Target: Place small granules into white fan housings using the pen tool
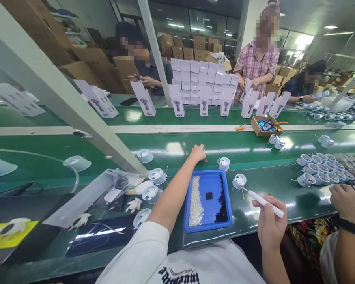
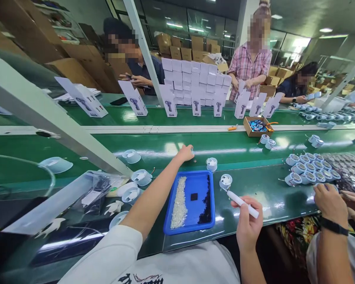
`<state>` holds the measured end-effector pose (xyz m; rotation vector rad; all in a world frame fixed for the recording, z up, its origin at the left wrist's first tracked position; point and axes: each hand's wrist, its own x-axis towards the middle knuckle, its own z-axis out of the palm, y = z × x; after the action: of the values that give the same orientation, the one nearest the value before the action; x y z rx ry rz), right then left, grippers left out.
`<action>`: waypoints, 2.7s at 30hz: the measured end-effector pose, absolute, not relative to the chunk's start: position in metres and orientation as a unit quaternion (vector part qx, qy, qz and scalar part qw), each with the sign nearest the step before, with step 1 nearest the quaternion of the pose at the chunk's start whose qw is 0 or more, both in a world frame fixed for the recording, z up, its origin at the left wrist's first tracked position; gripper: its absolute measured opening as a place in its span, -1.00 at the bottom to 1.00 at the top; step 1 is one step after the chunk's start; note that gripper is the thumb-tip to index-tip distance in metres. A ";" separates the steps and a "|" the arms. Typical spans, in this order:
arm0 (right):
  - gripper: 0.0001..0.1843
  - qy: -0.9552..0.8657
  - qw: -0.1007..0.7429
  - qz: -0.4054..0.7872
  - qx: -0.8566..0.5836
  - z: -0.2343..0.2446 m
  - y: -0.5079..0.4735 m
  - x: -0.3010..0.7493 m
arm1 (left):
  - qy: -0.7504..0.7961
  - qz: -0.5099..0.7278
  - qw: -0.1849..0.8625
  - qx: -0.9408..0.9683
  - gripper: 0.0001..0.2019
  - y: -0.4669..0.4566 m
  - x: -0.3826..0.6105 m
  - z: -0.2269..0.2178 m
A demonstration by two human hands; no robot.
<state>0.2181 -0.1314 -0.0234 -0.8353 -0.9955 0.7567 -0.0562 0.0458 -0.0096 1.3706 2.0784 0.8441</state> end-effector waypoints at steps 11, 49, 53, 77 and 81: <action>-0.90 -0.535 0.721 0.288 -0.334 0.013 -0.119 0.183 | 0.330 0.716 0.562 0.250 -0.88 -0.024 -0.007 0.058; -0.80 -0.605 0.714 0.211 -0.283 0.035 -0.109 0.161 | 0.308 0.655 0.597 0.347 -0.64 -0.061 0.019 0.075; -0.80 -0.608 0.716 0.200 -0.280 0.034 -0.109 0.161 | 0.312 0.653 0.589 0.360 -0.60 -0.063 0.020 0.075; -0.56 -0.648 0.459 0.434 -0.425 0.029 -0.104 0.128 | 0.307 0.755 0.431 0.388 -0.56 -0.049 0.019 0.052; -0.61 -0.690 0.407 0.387 -0.456 0.007 -0.074 0.135 | 0.415 0.608 0.518 0.435 -0.49 -0.020 -0.015 0.032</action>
<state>0.1351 -0.0745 0.0070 -1.1495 -1.7402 0.9764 -0.0152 -0.0204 0.0320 1.0437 0.9953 1.4592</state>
